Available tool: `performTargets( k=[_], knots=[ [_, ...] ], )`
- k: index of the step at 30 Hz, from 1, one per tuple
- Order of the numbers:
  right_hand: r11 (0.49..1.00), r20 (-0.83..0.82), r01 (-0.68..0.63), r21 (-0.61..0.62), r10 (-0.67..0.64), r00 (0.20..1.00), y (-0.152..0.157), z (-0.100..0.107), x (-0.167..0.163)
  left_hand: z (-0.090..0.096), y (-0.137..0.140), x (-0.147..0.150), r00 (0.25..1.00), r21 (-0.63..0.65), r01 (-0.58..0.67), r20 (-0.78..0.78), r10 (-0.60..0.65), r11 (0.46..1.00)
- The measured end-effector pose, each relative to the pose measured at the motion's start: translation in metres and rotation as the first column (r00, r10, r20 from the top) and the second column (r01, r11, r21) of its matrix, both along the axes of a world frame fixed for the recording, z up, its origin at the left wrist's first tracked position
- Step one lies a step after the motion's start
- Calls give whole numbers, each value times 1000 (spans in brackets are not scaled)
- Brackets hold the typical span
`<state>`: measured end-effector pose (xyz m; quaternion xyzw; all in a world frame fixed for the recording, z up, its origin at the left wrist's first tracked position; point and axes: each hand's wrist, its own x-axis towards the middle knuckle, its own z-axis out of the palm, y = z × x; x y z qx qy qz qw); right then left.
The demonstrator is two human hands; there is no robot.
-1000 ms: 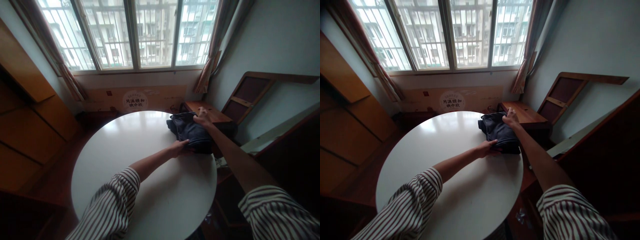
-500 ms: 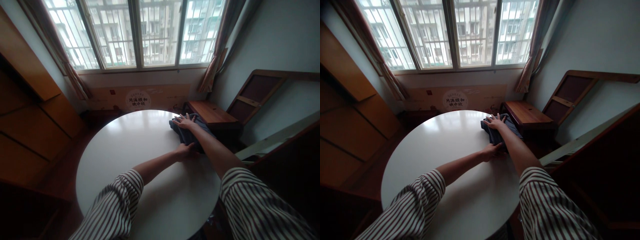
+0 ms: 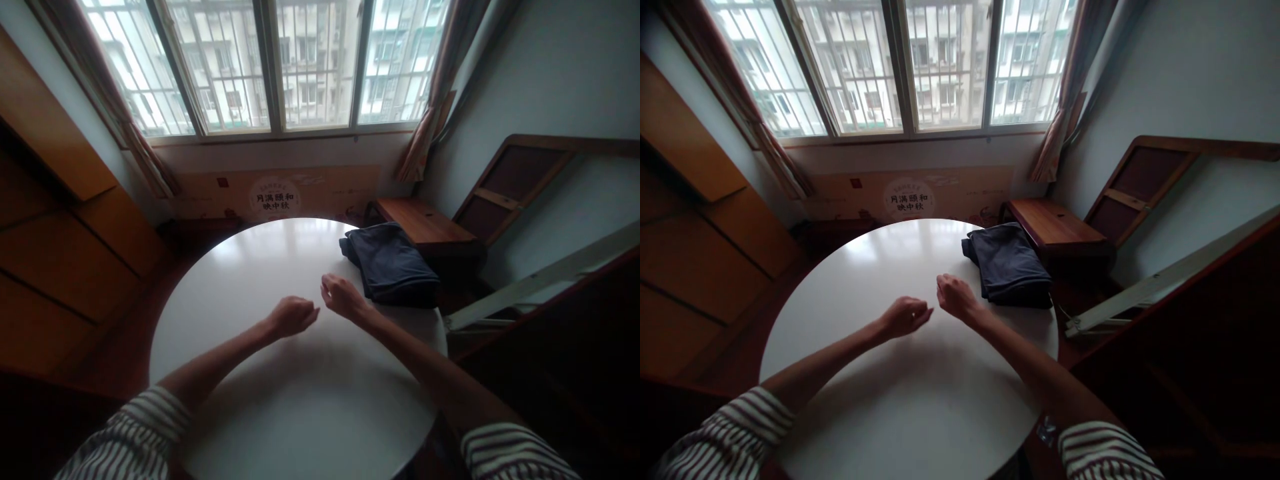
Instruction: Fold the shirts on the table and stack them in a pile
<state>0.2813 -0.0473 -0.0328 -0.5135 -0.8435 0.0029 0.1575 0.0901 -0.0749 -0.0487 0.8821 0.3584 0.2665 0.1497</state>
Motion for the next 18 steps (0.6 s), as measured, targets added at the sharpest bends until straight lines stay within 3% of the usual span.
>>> performTargets(
  k=[4,6,8,12,18],
  knots=[
    [997,9,-50,-54,51,999,2,-32,-6,-11,25,-49,962,66,-264,94,257,962],
    [994,0,-90,-60,90,996,5,-40,-4,-20,33,-62,934,80,-334,164,318,939],
    [989,-16,-138,-53,137,990,4,-45,0,-27,36,-68,937,105,-317,191,293,943],
    [976,-44,-218,-29,217,975,0,-47,7,-31,36,-70,984,150,-161,104,147,975],
    [949,-246,-288,129,312,917,2,-47,6,-21,30,-69,981,234,-192,26,191,953]
  ],
)
